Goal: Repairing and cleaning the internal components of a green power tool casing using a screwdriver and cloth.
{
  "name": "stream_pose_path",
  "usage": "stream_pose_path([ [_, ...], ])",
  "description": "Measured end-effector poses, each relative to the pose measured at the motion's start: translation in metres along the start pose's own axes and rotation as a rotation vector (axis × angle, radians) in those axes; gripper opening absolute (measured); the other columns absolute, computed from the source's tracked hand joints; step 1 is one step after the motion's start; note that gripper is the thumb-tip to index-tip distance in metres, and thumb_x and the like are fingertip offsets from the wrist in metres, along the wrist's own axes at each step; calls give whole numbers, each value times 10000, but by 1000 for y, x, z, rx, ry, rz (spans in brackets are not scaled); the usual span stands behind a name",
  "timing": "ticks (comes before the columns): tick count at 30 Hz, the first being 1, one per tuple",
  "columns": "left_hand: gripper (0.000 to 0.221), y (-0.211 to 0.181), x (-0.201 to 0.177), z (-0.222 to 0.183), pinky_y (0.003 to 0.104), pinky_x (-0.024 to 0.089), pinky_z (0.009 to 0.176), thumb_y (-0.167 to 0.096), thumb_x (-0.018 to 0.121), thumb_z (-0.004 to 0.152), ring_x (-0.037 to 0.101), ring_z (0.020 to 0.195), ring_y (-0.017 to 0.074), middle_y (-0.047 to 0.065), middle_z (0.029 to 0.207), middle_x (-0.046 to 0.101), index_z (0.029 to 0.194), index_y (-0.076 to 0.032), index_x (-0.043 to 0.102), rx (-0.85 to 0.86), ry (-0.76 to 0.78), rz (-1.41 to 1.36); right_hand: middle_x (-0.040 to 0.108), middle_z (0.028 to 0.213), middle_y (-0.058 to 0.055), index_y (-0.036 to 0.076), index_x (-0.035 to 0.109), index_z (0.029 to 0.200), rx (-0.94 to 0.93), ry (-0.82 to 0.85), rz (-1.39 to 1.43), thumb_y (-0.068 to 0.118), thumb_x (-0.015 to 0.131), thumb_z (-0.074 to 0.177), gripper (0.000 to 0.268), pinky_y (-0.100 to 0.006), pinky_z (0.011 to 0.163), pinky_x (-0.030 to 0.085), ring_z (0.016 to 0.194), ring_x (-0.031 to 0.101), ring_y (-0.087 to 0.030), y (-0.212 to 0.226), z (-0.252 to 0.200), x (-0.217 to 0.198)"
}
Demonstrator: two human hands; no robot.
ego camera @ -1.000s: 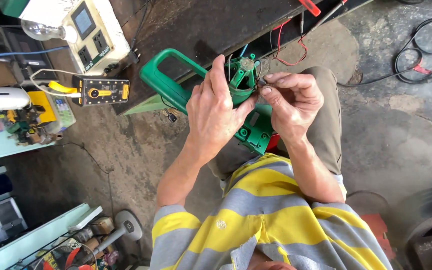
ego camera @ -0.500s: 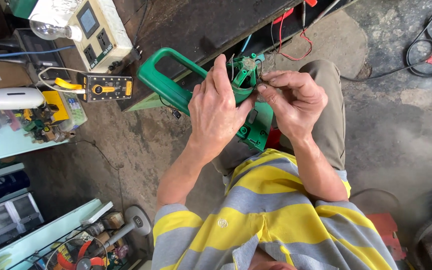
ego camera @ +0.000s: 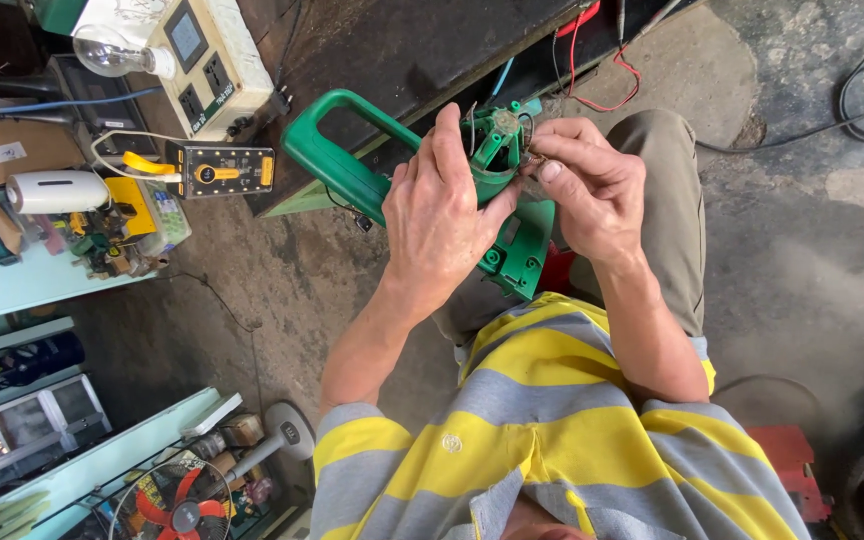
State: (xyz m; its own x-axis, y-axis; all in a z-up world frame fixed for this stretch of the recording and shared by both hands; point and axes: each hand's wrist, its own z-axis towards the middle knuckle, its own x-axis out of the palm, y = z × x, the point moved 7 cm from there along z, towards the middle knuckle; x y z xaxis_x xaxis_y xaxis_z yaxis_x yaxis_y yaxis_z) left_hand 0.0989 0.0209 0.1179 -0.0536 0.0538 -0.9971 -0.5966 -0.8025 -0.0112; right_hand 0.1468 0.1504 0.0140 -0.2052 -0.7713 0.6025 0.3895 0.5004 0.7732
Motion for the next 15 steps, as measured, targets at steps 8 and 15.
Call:
stream_pose_path([
  [8,1048,1,2,0,481,601,975,-481,983,859,758,1165,385,266,1365,684,1530,26,359,-2,6,39,666,1138,-202,-49,696,1123,22,-30,-132,38,748,967,186,-306,879,609,1012,663,-241,9,1,2],
  [15,1034,1,4,1,481,601,946,-503,978,857,760,1138,376,246,1338,694,1512,24,376,-9,-18,50,704,1103,-218,-49,721,1089,-25,-39,-339,44,760,985,145,-323,910,580,1024,685,-262,20,2,4],
])
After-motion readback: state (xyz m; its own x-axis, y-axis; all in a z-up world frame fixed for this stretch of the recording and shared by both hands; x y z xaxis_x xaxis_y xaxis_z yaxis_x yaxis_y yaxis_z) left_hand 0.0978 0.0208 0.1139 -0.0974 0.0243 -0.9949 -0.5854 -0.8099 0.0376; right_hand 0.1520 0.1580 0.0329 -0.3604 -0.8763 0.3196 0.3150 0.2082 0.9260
